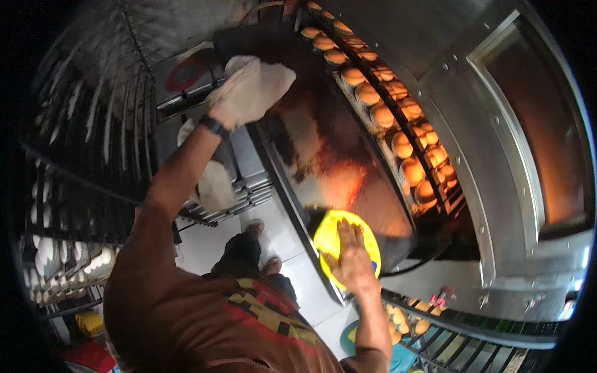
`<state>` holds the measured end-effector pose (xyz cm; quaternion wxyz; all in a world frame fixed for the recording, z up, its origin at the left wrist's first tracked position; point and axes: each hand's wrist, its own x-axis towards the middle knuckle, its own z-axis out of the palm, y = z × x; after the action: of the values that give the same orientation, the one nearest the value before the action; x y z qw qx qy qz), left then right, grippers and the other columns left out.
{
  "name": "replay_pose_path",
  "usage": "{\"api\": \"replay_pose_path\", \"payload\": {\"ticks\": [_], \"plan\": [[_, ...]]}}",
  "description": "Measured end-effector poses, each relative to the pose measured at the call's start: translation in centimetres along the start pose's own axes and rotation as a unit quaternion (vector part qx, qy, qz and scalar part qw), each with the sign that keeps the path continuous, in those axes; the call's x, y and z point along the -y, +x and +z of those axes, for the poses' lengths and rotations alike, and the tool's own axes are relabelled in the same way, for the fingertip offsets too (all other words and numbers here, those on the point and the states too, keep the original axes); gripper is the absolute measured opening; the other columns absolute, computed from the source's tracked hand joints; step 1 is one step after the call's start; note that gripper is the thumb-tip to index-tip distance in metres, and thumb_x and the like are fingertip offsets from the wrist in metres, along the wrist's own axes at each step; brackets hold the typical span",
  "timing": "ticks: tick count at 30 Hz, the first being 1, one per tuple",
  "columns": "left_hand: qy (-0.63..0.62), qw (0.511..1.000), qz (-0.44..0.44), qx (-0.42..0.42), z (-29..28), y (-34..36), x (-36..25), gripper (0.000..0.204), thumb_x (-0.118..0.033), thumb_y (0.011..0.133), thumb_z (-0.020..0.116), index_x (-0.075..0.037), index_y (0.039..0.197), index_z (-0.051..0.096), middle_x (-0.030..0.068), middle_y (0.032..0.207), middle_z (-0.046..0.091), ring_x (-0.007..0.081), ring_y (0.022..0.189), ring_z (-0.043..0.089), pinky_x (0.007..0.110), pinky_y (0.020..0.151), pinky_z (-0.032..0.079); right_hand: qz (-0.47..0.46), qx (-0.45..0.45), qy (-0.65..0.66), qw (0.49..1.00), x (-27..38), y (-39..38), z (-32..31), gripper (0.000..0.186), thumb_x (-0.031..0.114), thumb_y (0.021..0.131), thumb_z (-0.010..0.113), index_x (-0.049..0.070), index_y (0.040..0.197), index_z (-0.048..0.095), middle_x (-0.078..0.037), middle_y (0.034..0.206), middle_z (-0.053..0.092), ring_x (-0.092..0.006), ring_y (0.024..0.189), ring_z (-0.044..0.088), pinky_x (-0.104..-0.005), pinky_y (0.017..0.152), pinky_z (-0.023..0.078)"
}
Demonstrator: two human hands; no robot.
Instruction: The person uses cloth pads to open an industrial oven door, removes trays of baked rolls, and places them onto a storage rack.
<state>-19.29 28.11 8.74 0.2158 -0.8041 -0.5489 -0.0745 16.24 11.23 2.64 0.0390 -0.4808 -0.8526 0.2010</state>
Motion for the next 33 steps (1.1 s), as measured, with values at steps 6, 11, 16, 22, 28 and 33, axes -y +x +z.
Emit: {"api": "replay_pose_path", "payload": {"ticks": [6,11,16,22,28,33], "plan": [[-0.154,0.979,-0.127,-0.032,15.9,17.3,10.1,0.025,0.0,0.079,0.047,0.002,0.104,0.051,0.0182,0.098,0.058,0.0348,0.094,0.057,0.046,0.082,0.041,0.068,-0.072,0.063,0.993,1.5,2.0,0.7,0.073,0.025,0.08,0.064,-0.011,0.134,0.03,-0.03,0.139,0.034,-0.05,0.13,0.025,-0.0484,0.11,0.022],[-0.224,0.958,-0.173,0.055,24.1,29.5,13.7,0.035,-0.004,0.083,0.045,0.003,0.118,0.049,0.0181,0.108,0.058,0.033,0.098,0.057,0.044,0.087,0.042,0.204,-0.085,0.084,0.972,4.0,4.4,0.9,0.077,0.027,0.083,0.062,-0.007,0.139,0.022,-0.029,0.143,0.028,-0.0498,0.133,0.018,-0.0495,0.11,0.022],[-0.176,0.975,-0.099,0.089,30.6,36.4,14.2,0.036,-0.006,0.083,0.046,0.002,0.118,0.051,0.0177,0.109,0.059,0.0318,0.097,0.058,0.042,0.087,0.042,0.254,-0.109,0.09,0.957,4.9,6.3,1.2,0.076,0.026,0.082,0.062,-0.006,0.139,0.023,-0.027,0.143,0.028,-0.049,0.134,0.018,-0.0492,0.11,0.019],[-0.042,0.991,0.023,0.128,32.8,38.6,15.6,0.038,-0.009,0.082,0.047,0.0,0.118,0.053,0.0171,0.109,0.06,0.0304,0.097,0.058,0.04,0.088,0.042,0.266,-0.122,0.103,0.951,4.4,7.1,1.4,0.077,0.028,0.082,0.062,-0.007,0.139,0.024,-0.026,0.144,0.027,-0.0478,0.134,0.018,-0.0485,0.111,0.016],[0.172,0.953,0.186,0.164,32.1,35.4,15.0,0.04,-0.011,0.081,0.048,-0.002,0.118,0.055,0.0166,0.11,0.061,0.029,0.096,0.058,0.037,0.089,0.043,0.251,-0.152,0.106,0.95,3.7,6.2,2.0,0.074,0.028,0.085,0.059,-0.009,0.138,0.024,-0.027,0.143,0.029,-0.0469,0.134,0.019,-0.0465,0.111,0.017],[0.081,0.985,0.153,-0.005,20.8,27.7,10.6,0.028,-0.016,0.076,0.053,-0.009,0.098,0.069,0.0123,0.086,0.063,0.0294,0.088,0.06,0.037,0.074,0.048,0.332,-0.154,0.186,0.912,3.1,4.8,1.8,0.073,0.031,0.088,0.058,-0.01,0.138,0.024,-0.032,0.139,0.031,-0.0434,0.133,0.024,-0.0425,0.11,0.02]]}}
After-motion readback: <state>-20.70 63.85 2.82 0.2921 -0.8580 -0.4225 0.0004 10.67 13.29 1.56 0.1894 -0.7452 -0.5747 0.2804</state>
